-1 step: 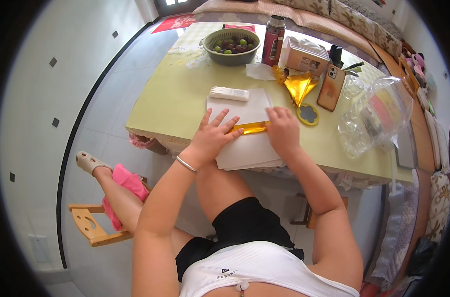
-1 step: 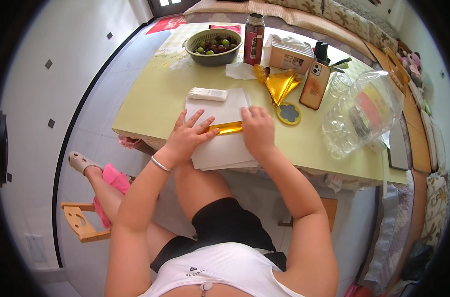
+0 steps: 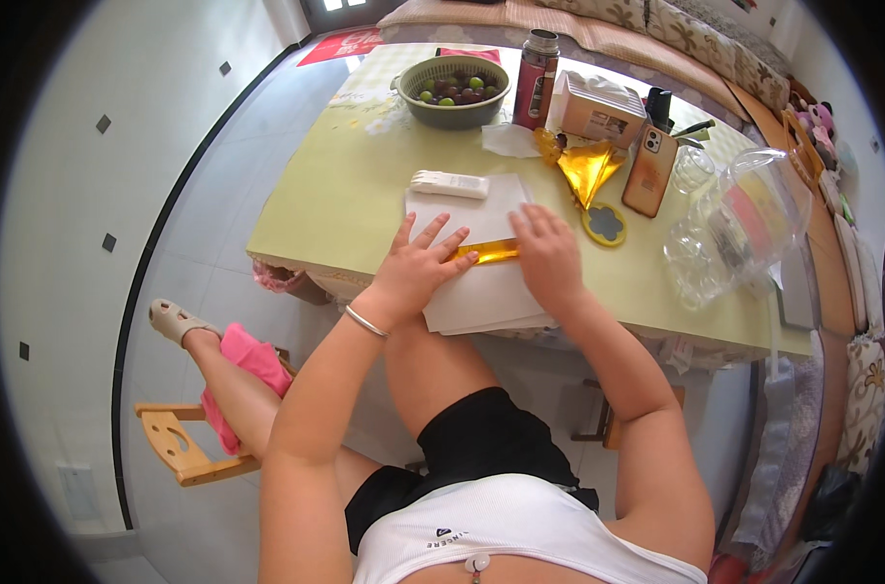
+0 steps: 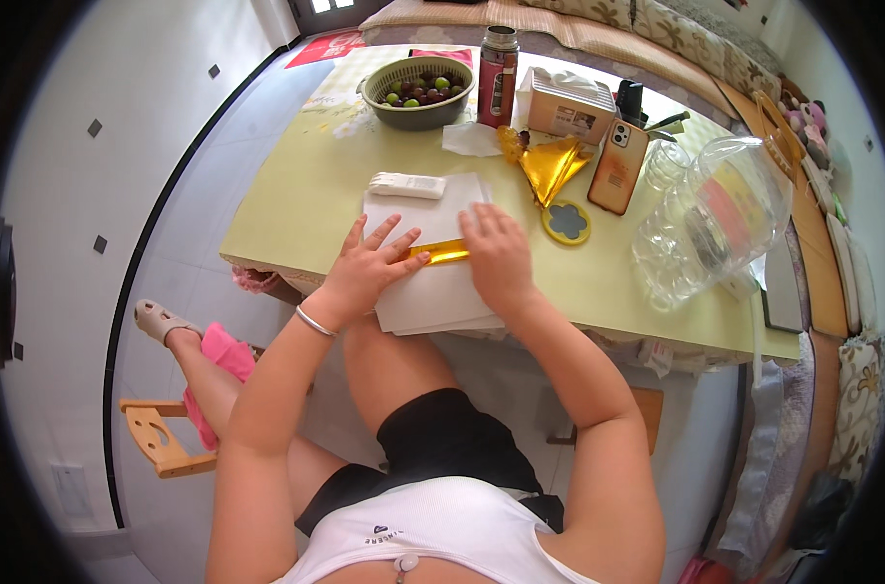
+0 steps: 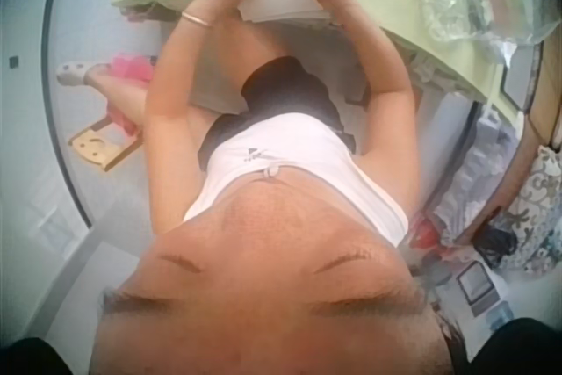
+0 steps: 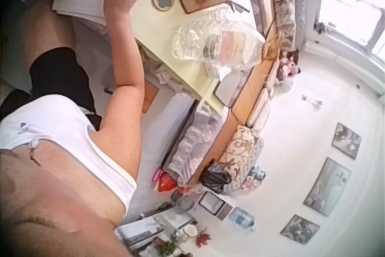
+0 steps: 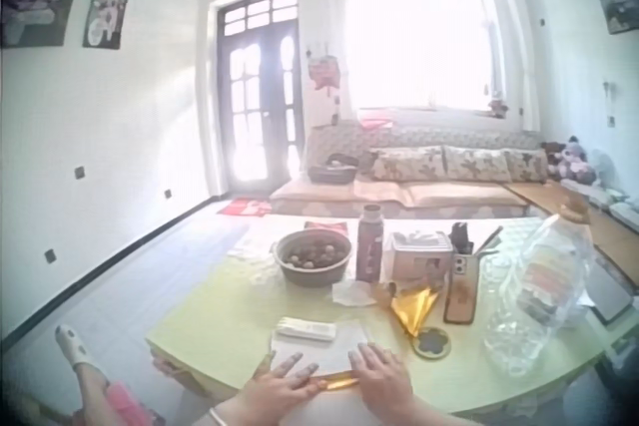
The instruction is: The person sits at a table and folds a yellow sheet of paper into a triangular shape. They repeatedly fold the paper in half and press the creases to create a neat origami-like form.
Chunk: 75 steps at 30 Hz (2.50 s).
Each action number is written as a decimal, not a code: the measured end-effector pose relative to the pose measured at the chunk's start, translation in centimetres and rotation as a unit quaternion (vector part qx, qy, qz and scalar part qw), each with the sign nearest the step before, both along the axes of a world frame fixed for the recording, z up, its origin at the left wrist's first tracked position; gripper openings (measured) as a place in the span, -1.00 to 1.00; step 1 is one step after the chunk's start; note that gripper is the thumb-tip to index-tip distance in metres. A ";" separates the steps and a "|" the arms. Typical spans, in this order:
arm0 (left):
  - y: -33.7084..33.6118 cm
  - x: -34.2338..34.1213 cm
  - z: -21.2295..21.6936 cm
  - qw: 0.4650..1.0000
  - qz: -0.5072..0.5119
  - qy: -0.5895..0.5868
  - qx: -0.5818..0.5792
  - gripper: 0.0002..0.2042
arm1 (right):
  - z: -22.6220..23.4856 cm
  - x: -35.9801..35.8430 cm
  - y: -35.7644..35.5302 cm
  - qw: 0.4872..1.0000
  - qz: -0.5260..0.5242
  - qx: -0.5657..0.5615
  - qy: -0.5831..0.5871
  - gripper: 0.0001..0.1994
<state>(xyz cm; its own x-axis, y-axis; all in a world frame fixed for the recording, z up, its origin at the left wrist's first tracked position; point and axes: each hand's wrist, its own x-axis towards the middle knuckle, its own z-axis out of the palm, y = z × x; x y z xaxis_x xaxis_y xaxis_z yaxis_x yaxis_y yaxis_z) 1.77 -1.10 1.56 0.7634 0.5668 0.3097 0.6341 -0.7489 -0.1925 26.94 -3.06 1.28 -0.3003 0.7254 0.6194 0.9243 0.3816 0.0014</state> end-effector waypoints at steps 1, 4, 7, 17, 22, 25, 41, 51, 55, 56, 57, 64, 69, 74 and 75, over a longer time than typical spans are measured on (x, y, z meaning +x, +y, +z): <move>0.1 -0.2 0.0 1.000 -0.003 -0.003 -0.011 -0.58 | -0.5 -0.8 -0.2 0.998 0.048 -0.027 -0.032 -0.58; -0.1 -0.1 0.6 0.998 0.010 0.034 -0.049 -0.52 | -1.9 -2.5 -1.8 0.962 0.149 -0.229 0.016 -0.39; -1.1 -1.1 -0.7 0.996 0.044 0.036 -0.075 -0.41 | -1.7 -1.8 -2.7 0.967 0.110 -0.229 -0.034 -0.25; -3.6 -4.7 1.8 0.978 0.115 -0.022 -0.173 -0.21 | -0.8 2.2 -1.5 0.973 0.055 -0.180 -0.137 -0.51; -2.4 -1.1 -0.4 0.987 0.053 -0.132 -0.069 -0.52 | 2.8 -0.7 0.2 0.934 0.050 -0.221 -0.276 -0.70; -2.3 1.9 -0.5 0.991 0.047 -0.127 -0.013 -0.68 | 1.4 -0.7 1.4 0.937 0.070 -0.176 -0.293 -0.78; 0.4 3.8 0.1 0.981 0.070 -0.177 -0.043 -0.91 | 1.2 -1.4 1.1 0.977 0.176 -0.038 -0.112 -0.65; -0.6 4.2 0.5 0.989 0.044 -0.140 0.001 -0.90 | -0.1 -1.3 1.4 0.974 0.180 -0.097 -0.102 -0.65; 0.1 4.2 -0.5 0.991 0.041 -0.122 0.037 -0.91 | 0.6 -1.0 0.8 0.977 0.190 -0.091 -0.041 -0.66; 0.2 4.3 -0.5 0.991 0.040 -0.123 0.038 -0.91 | 0.6 -1.3 0.8 0.977 0.193 -0.086 -0.032 -0.66; 0.4 4.2 -0.4 0.989 0.050 -0.140 0.008 -0.92 | 0.6 -1.4 0.8 0.978 0.191 -0.081 -0.022 -0.67; 0.2 3.0 1.3 0.978 0.054 -0.179 -0.087 -0.89 | -0.1 -1.4 1.7 0.986 0.153 -0.031 -0.055 -0.72; -0.1 3.7 0.7 0.986 0.042 -0.159 -0.015 -0.90 | -0.8 -0.6 2.0 0.984 0.171 -0.016 -0.036 -0.76; 0.3 3.2 -1.1 0.993 0.043 -0.093 0.054 -0.93 | -1.0 -1.0 1.6 0.985 0.159 -0.036 -0.057 -0.79; 0.1 2.7 -1.0 0.993 0.055 -0.082 0.057 -0.94 | -1.0 -0.1 1.6 0.986 0.153 -0.038 -0.054 -0.79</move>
<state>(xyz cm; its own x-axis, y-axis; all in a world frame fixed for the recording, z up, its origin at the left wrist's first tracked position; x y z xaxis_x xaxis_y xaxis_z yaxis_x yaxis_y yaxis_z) 4.51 -1.04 0.53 0.6319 0.5981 0.4929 0.7413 -0.6520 -0.1593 26.83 -1.45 0.29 -0.5738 0.6331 0.5196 0.7618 0.6455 0.0547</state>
